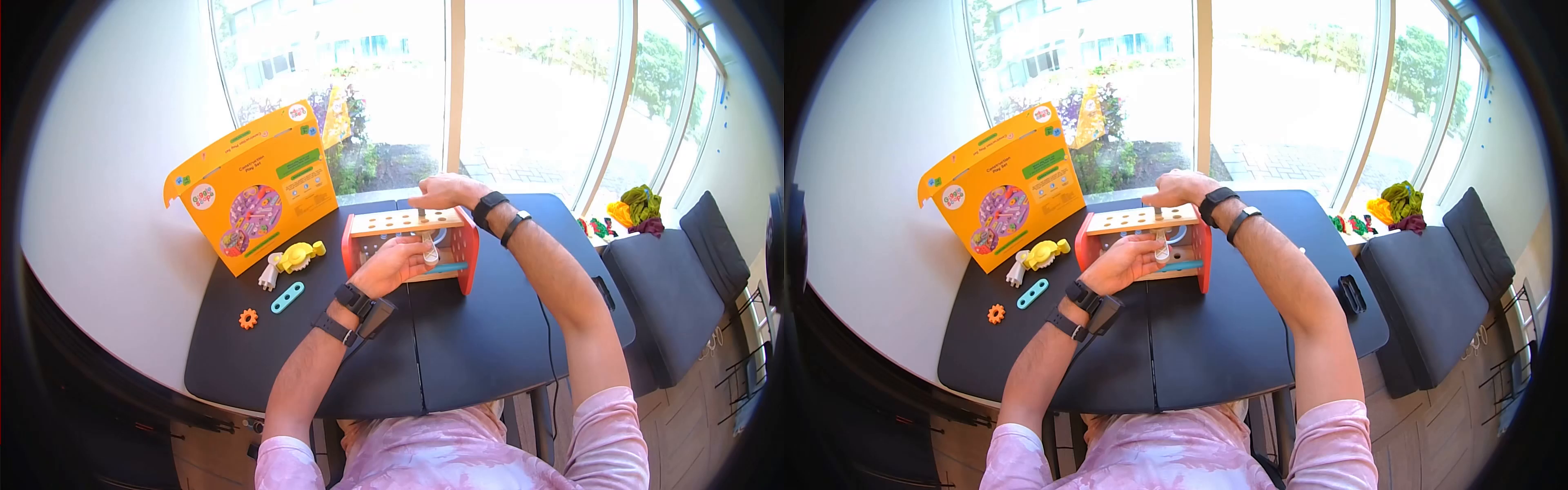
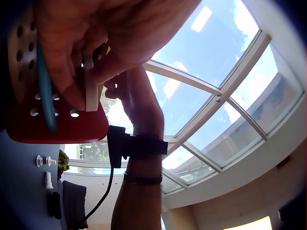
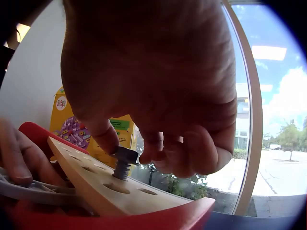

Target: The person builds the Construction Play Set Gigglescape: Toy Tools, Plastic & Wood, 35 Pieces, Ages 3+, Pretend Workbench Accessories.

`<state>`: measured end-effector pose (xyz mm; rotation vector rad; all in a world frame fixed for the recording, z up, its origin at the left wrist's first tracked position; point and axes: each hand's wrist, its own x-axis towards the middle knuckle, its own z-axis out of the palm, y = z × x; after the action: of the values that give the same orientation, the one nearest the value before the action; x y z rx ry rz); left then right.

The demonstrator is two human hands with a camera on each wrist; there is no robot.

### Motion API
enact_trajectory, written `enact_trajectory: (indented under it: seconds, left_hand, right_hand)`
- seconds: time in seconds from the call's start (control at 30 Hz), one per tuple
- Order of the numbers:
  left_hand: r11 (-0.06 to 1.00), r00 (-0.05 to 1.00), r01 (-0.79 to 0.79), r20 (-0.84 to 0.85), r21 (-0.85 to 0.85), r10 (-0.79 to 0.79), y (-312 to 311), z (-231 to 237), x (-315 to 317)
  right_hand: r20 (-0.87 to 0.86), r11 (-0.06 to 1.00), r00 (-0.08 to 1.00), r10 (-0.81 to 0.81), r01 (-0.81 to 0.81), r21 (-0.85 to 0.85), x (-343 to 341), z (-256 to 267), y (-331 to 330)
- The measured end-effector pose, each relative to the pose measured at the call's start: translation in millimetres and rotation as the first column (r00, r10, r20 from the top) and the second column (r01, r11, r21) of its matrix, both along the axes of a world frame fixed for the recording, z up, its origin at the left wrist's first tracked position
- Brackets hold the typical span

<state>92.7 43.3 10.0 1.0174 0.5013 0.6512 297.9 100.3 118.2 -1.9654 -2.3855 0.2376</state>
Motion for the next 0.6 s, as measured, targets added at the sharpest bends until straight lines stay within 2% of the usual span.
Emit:
enact_trajectory:
  seconds: [0.1, 0.2, 0.3, 0.4, 0.5, 0.6]
  left_hand:
    - [1.0, 1.0, 0.013, 0.012, 0.009, -0.013, 2, -3, -1]
    - [1.0, 1.0, 0.018, 0.022, 0.012, -0.019, 5, -6, -2]
    - [1.0, 1.0, -0.005, 0.012, 0.016, 0.004, 0, -2, 0]
    - [1.0, 1.0, -0.009, 0.008, 0.022, 0.009, -1, -2, 0]
    - [1.0, 1.0, -0.002, 0.013, 0.017, 0.002, 1, -4, 0]
    - [1.0, 1.0, 0.016, 0.024, 0.016, -0.016, 4, -7, -1]
  right_hand:
    - [-0.021, 0.996, 0.999, 0.049, -0.051, -0.067, -2, -3, 4]
    - [0.101, 0.995, 0.994, -0.041, 0.05, -0.082, -13, 15, -15]
    - [0.0, 1.0, 1.0, -0.012, 0.012, -0.009, -7, 7, -9]
    - [0.005, 0.995, 0.999, 0.046, -0.045, -0.09, -1, -8, 14]
    - [0.135, 0.992, 0.99, -0.045, 0.06, -0.114, -13, 11, -5]
    - [0.041, 1.0, 0.999, 0.008, -0.007, -0.029, -5, -3, 7]
